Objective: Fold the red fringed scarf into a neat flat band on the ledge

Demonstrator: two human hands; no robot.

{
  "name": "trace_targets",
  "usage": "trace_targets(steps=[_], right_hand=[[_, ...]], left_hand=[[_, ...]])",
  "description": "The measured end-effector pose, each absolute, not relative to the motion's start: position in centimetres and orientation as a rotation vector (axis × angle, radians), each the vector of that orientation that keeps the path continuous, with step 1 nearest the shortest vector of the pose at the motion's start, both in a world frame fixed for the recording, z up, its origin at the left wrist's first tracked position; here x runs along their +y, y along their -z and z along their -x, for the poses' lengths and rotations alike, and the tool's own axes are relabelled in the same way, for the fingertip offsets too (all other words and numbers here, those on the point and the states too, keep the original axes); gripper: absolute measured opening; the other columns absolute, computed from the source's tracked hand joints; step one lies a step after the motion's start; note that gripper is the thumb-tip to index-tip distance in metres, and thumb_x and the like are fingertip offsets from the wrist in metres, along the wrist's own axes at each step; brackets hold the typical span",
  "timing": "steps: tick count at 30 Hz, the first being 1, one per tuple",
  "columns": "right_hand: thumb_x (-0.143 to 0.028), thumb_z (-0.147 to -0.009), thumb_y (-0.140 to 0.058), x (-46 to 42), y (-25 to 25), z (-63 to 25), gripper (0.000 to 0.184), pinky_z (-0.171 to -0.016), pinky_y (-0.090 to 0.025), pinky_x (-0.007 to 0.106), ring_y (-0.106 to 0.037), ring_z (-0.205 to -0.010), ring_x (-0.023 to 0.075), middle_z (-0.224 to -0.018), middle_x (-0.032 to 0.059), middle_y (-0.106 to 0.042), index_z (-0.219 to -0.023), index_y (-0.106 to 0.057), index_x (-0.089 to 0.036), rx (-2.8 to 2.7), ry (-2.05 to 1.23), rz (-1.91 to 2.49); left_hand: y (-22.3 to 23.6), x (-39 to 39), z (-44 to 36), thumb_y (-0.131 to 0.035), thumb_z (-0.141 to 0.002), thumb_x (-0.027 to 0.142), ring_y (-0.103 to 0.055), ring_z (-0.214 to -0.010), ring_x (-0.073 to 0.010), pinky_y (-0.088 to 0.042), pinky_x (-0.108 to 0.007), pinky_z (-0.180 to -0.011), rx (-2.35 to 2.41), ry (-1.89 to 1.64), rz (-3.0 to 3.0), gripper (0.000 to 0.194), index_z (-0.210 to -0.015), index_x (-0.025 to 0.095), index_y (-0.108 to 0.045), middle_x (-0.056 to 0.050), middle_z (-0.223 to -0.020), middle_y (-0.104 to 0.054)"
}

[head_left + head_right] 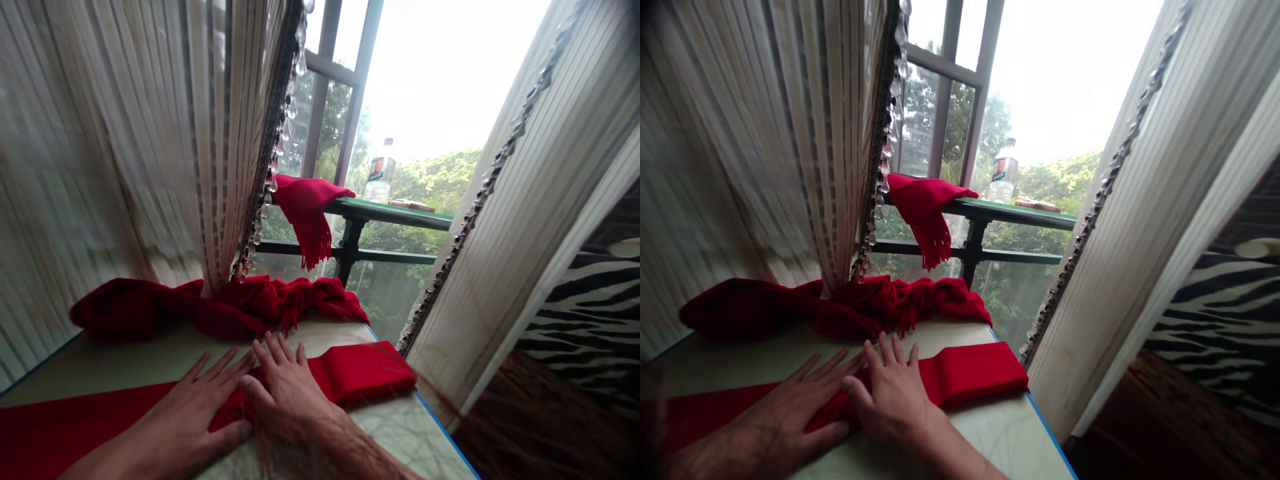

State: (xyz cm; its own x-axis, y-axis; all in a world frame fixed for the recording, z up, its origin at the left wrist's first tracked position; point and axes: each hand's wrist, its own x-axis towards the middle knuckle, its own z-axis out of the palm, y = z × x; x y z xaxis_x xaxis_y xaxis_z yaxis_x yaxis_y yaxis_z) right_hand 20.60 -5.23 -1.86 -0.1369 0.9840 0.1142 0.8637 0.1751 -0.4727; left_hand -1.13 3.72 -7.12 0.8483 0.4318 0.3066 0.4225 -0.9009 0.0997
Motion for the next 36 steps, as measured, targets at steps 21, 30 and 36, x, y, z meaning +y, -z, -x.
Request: trace_targets(steps=[21,30,36], right_hand=[[-0.067,-0.101,-0.03,-4.9,2.5,-23.4,0.075,-0.123,-0.006,0.071,-0.014,-0.157,0.0353,-0.168,0.0173,-0.025,-0.157,-0.035,-0.017,-1.995,-0.337,1.892],[-0.068,-0.1,-0.03,-5.2,2.2,-22.8,0.077,-0.125,-0.006,0.068,-0.012,-0.157,0.0351,-0.169,0.0167,-0.021,-0.158,-0.032,-0.019,-1.992,-0.271,1.888],[-0.067,-0.1,-0.032,-5.4,1.9,-23.1,0.073,-0.126,-0.01,0.066,-0.015,-0.157,0.0339,-0.169,0.0159,-0.024,-0.156,-0.038,-0.02,-2.051,-0.321,1.814]], left_hand=[[5.5,2.9,0.9,-0.049,-0.1,0.064,-0.029,-0.152,-0.0334,-0.027,-0.058,-0.123,0.761,-0.307,-2.956,0.075,-0.161,0.041,-0.012,0.0,-0.166,-0.025],[6.1,3.5,0.9,-0.047,-0.1,0.064,-0.028,-0.153,-0.0328,-0.026,-0.058,-0.124,0.731,-0.275,-3.017,0.071,-0.161,0.039,-0.021,-0.002,-0.165,-0.03],[6.0,3.4,0.9,-0.05,-0.099,0.066,-0.03,-0.152,-0.0345,-0.022,-0.062,-0.124,0.751,-0.265,-2.959,0.072,-0.16,0.04,-0.024,-0.003,-0.165,-0.031]])
